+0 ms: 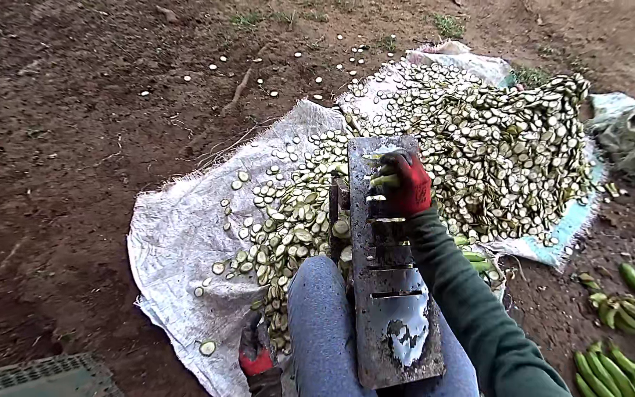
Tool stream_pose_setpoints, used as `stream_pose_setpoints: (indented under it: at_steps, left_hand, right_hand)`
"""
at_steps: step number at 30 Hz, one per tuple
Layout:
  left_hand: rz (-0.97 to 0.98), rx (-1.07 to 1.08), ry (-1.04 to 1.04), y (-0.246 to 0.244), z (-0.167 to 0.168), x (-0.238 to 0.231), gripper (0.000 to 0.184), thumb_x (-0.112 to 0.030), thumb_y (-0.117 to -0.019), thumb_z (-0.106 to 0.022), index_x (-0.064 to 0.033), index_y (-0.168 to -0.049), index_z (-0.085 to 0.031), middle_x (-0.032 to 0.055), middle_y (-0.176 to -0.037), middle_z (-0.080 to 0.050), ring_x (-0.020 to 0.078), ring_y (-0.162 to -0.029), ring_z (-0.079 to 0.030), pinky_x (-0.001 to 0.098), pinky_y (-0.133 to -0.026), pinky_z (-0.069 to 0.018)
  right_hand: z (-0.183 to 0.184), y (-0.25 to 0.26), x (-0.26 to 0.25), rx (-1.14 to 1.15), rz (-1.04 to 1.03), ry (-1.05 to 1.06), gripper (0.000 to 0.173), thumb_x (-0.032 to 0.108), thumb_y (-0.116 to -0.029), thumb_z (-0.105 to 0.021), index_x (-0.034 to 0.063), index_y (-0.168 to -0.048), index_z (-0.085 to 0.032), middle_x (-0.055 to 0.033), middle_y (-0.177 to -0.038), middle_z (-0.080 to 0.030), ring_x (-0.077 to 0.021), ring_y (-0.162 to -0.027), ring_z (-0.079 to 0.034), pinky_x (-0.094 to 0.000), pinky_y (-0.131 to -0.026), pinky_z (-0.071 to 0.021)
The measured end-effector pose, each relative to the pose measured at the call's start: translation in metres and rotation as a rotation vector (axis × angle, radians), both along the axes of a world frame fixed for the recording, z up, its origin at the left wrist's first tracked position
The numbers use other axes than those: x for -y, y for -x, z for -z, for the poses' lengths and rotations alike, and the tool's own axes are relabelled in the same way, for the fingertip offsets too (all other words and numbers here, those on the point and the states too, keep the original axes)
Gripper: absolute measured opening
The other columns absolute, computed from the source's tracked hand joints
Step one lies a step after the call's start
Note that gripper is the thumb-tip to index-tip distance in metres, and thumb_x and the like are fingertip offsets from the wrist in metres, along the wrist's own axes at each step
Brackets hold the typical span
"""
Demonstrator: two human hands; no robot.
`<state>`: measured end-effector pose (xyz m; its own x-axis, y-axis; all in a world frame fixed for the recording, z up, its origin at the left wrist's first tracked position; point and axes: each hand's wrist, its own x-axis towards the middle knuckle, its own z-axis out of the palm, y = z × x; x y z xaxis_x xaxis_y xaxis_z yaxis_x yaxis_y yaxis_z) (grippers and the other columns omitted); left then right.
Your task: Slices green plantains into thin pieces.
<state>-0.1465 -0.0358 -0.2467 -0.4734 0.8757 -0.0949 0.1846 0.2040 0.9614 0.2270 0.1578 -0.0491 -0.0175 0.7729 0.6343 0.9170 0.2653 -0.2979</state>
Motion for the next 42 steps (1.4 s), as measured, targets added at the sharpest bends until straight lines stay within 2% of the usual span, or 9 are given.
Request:
stream_pose_setpoints:
  at_steps: [6,8,12,16,24,28,33,36,42]
  left_hand:
    - [-0.039,0.013,0.122,0.013,0.033,0.007,0.041,-0.011,-0.1048,-0.045,0.0109,-0.139,-0.051,0.0318,-0.134,-0.057,0.0313,-0.106,-0.066,0.0436,-0.093,-0.0542]
    - [-0.068,0.008,0.142,0.014,0.032,0.005,0.040,-0.012,-0.1049,-0.044,0.0102,-0.137,-0.052,0.0309,-0.133,-0.058,0.0310,-0.104,-0.067,0.0438,-0.091,-0.0545]
    - [-0.088,0.044,0.115,0.010,0.024,0.000,0.038,-0.009,-0.1043,-0.046,0.0098,-0.137,-0.053,0.0301,-0.134,-0.057,0.0285,-0.104,-0.066,0.0411,-0.092,-0.0546]
    - [-0.109,0.058,0.068,0.008,0.016,0.005,0.038,-0.010,-0.1043,-0.048,0.0102,-0.136,-0.054,0.0296,-0.135,-0.058,0.0289,-0.108,-0.067,0.0406,-0.094,-0.0547]
    - [-0.055,-0.012,0.183,0.018,0.045,0.020,0.038,-0.006,-0.1025,-0.050,0.0092,-0.137,-0.055,0.0297,-0.135,-0.060,0.0353,-0.114,-0.064,0.0475,-0.099,-0.0515]
    - [-0.056,-0.033,0.208,0.013,0.045,0.014,0.035,-0.007,-0.1036,-0.050,0.0080,-0.135,-0.057,0.0288,-0.131,-0.062,0.0373,-0.112,-0.065,0.0505,-0.099,-0.0515]
    - [-0.072,0.029,0.150,0.010,0.037,0.017,0.037,-0.009,-0.1036,-0.049,0.0085,-0.135,-0.056,0.0285,-0.131,-0.062,0.0329,-0.108,-0.067,0.0466,-0.095,-0.0537]
    - [-0.094,0.014,0.176,0.016,0.040,0.027,0.036,-0.007,-0.1035,-0.050,0.0080,-0.135,-0.056,0.0272,-0.131,-0.062,0.0325,-0.112,-0.066,0.0460,-0.099,-0.0525]
    - [-0.032,-0.033,0.302,0.021,0.050,0.043,0.036,-0.006,-0.1045,-0.048,0.0078,-0.137,-0.055,0.0297,-0.134,-0.060,0.0372,-0.113,-0.064,0.0502,-0.098,-0.0505]
  right_hand:
    - [0.071,0.059,0.246,-0.199,-0.152,0.020,0.047,0.056,-0.0895,-0.069,0.0198,-0.119,-0.067,-0.0075,-0.121,-0.070,-0.0227,-0.126,-0.062,-0.0413,-0.111,-0.0488]
    - [0.073,0.059,0.230,-0.205,-0.178,-0.013,0.043,0.052,-0.0907,-0.068,0.0206,-0.120,-0.066,-0.0057,-0.121,-0.070,-0.0208,-0.126,-0.061,-0.0399,-0.111,-0.0481]
    - [0.040,0.016,0.063,-0.235,-0.122,-0.151,0.038,0.021,-0.0772,-0.080,0.0006,-0.109,-0.073,-0.0186,-0.109,-0.073,-0.0321,-0.103,-0.071,-0.0483,-0.091,-0.0575]
    - [0.016,-0.006,-0.032,-0.273,-0.006,-0.147,0.039,0.013,-0.0804,-0.079,0.0028,-0.118,-0.071,-0.0174,-0.116,-0.071,-0.0327,-0.107,-0.068,-0.0496,-0.093,-0.0559]
    - [0.086,0.053,0.251,-0.404,-0.181,-0.036,0.041,0.046,-0.0899,-0.073,0.0213,-0.120,-0.062,-0.0027,-0.122,-0.068,-0.0183,-0.127,-0.060,-0.0410,-0.110,-0.0493]
    - [0.073,0.030,0.148,-0.312,-0.216,-0.104,0.041,0.044,-0.0897,-0.071,0.0129,-0.117,-0.066,-0.0089,-0.115,-0.071,-0.0215,-0.116,-0.065,-0.0413,-0.105,-0.0516]
    - [0.022,0.008,0.006,-0.205,-0.050,0.025,0.044,0.016,-0.0779,-0.079,0.0023,-0.119,-0.071,-0.0201,-0.120,-0.070,-0.0388,-0.113,-0.066,-0.0588,-0.101,-0.0488]
    - [0.020,0.029,0.060,-0.322,0.016,0.099,0.041,0.012,-0.0797,-0.078,0.0029,-0.118,-0.069,-0.0176,-0.121,-0.068,-0.0330,-0.110,-0.067,-0.0548,-0.093,-0.0548]
    - [0.084,0.067,0.261,-0.282,-0.031,0.051,0.040,0.051,-0.0865,-0.069,0.0134,-0.102,-0.067,-0.0108,-0.106,-0.072,-0.0201,-0.112,-0.067,-0.0359,-0.101,-0.0528]
